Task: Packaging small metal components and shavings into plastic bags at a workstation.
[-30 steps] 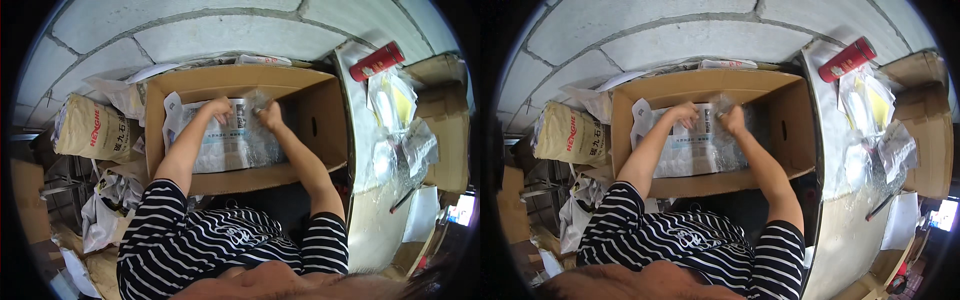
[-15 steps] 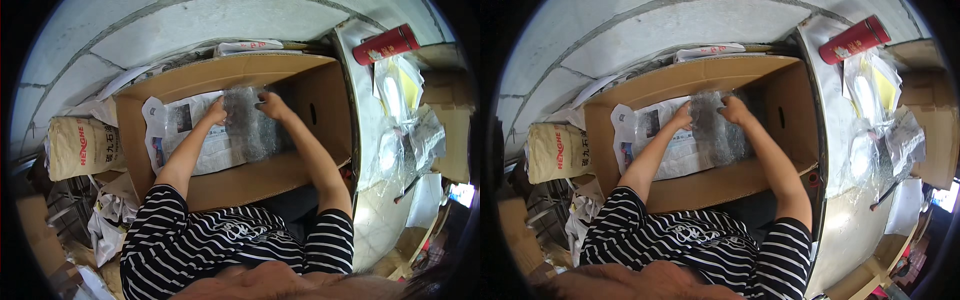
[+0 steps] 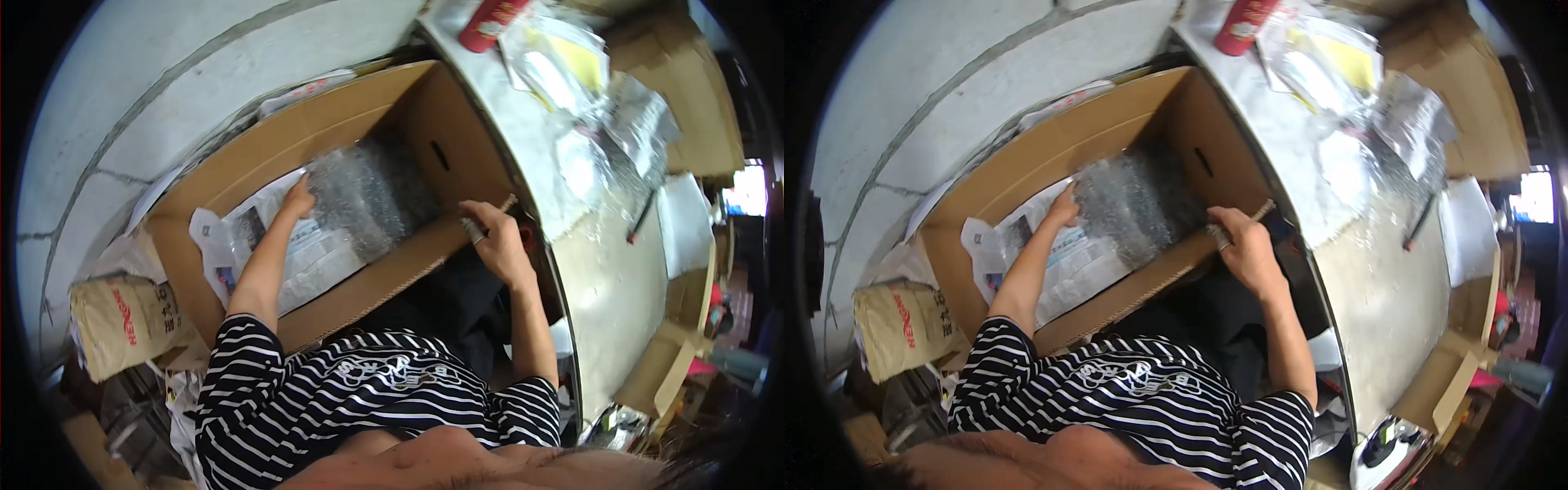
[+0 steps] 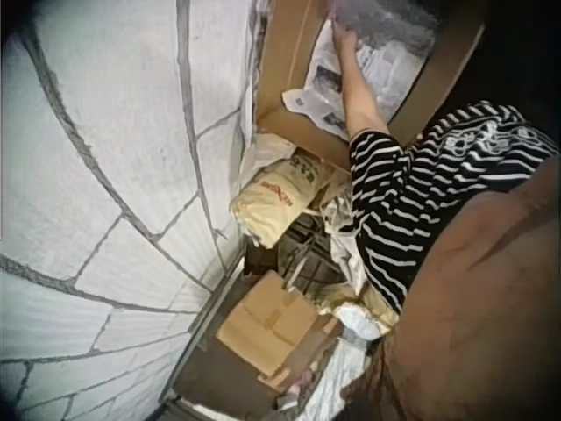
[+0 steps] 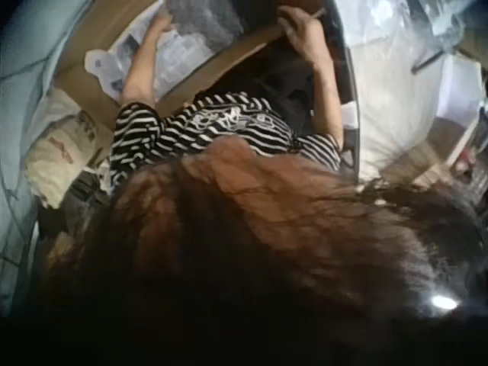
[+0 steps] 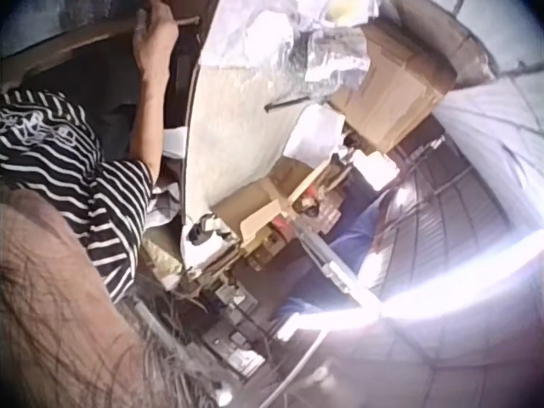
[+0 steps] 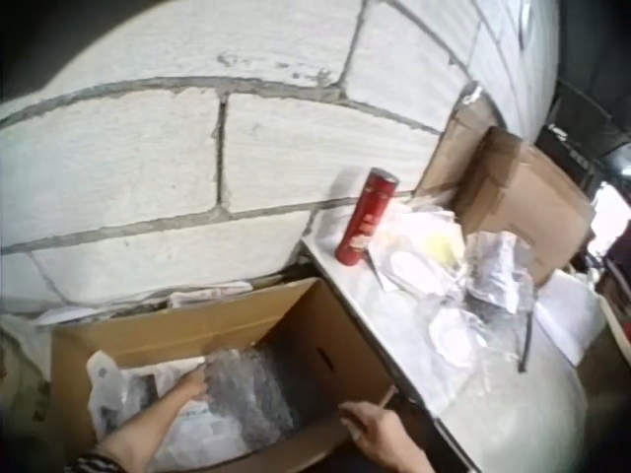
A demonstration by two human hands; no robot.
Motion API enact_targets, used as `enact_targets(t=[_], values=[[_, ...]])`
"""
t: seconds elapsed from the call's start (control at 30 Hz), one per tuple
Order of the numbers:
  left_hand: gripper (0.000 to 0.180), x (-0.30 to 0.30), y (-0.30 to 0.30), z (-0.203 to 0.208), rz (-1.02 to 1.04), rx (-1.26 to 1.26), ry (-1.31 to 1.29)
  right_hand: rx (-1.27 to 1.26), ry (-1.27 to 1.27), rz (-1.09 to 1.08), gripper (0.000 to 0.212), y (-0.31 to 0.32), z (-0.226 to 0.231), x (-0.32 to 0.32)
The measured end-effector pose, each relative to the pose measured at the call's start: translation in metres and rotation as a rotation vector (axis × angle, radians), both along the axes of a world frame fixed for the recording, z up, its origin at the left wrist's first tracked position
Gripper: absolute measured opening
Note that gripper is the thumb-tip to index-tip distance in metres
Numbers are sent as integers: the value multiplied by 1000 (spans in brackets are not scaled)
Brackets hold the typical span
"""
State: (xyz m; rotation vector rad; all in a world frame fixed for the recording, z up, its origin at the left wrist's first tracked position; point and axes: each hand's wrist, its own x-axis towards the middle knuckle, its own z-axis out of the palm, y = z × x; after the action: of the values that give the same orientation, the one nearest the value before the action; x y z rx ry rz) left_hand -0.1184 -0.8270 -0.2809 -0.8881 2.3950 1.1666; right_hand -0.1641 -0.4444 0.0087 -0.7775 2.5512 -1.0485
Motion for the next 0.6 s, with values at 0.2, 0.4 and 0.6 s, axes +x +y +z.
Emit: enact_targets(t=[0.2, 0.4, 0.6], values=[[56, 6, -27, -26, -110, -316, 121, 27, 356, -29, 27, 36, 16, 60], [45, -30, -17, 25, -258, -87, 35, 269, 281, -47, 32, 108, 22, 124], [36, -49, -4, 87, -300, 64, 42, 258, 165, -249, 32, 211, 42, 180]])
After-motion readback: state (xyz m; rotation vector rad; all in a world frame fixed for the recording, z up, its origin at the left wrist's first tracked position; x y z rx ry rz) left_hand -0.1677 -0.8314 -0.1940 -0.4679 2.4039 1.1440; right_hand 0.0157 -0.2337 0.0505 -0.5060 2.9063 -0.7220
